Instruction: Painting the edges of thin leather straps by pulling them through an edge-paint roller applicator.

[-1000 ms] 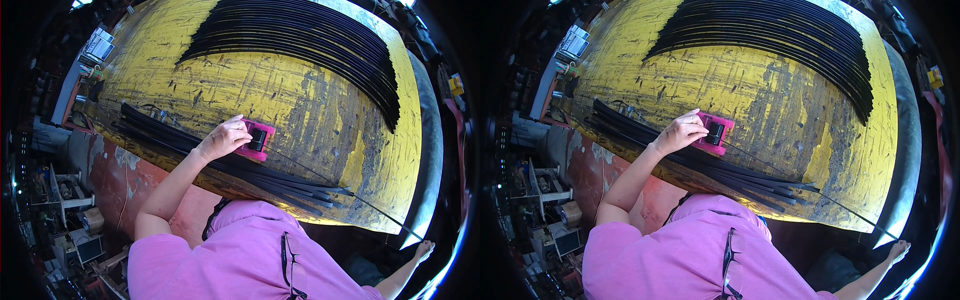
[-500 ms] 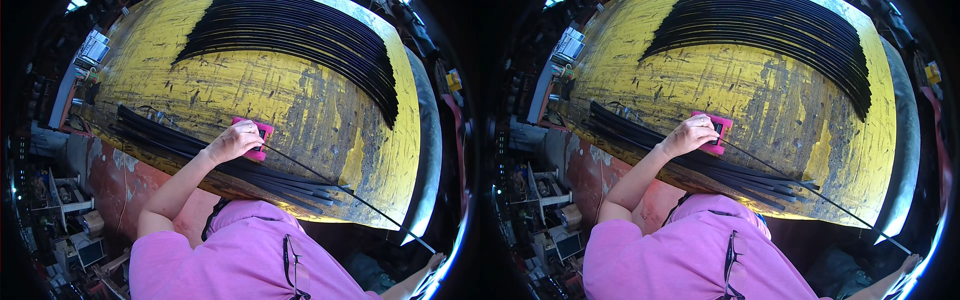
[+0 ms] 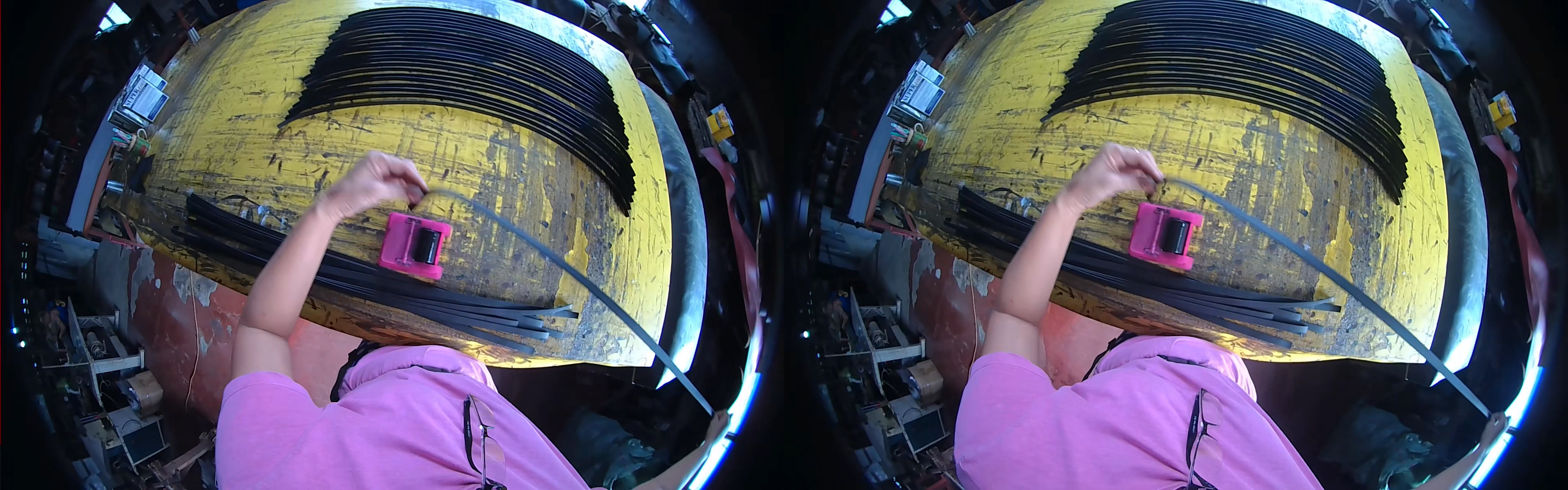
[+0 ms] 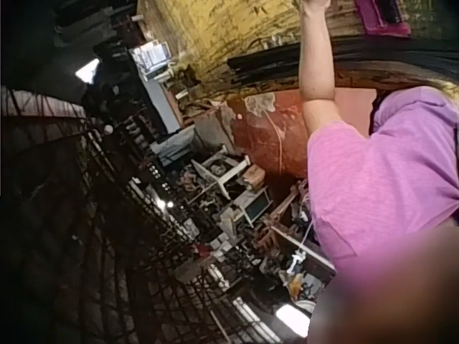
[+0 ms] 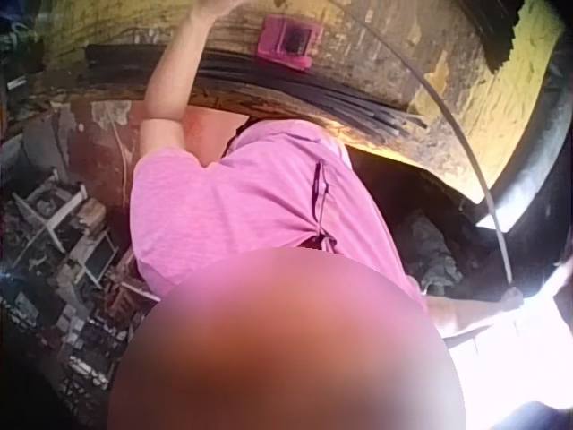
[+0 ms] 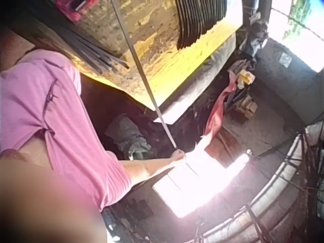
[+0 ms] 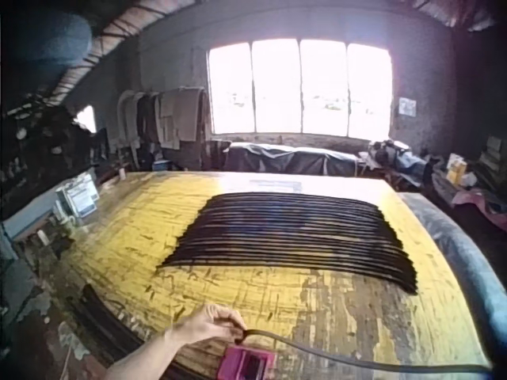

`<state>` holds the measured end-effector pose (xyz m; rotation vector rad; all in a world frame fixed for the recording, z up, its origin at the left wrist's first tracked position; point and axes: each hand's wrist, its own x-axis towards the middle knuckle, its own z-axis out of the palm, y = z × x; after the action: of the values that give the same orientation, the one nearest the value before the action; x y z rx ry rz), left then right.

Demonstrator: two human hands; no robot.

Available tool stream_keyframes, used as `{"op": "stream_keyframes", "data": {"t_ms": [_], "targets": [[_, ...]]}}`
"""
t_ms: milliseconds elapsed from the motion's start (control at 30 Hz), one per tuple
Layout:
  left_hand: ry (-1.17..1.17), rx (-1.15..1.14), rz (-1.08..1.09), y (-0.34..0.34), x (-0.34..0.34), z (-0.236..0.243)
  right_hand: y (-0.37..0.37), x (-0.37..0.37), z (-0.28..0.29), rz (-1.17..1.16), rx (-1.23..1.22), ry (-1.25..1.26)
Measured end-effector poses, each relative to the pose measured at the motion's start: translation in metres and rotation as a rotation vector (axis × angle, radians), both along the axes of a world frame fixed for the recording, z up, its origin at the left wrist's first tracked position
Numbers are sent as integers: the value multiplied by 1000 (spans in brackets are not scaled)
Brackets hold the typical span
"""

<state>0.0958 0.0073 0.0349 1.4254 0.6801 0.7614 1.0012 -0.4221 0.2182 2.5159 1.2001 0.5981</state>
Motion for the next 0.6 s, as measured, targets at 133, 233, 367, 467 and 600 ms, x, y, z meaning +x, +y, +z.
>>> {"op": "stream_keyframes", "data": {"t_ms": [133,233,367,467,600], "targets": [[-348,-182,319,37,-75,3,94,-87,-67,304,40,557],[-689,-358,571,62,-138,2,171,-192,-88,203,-66,1001],[-872,-454,830,75,-232,-5,222,-308,-93,199,45,1736],[-926,-443,925,77,-286,-19,239,-353,-116,328,338,1901],[-948,-541,1106,67,-317,-46,262,-379,-148,590,594,2351]]}}
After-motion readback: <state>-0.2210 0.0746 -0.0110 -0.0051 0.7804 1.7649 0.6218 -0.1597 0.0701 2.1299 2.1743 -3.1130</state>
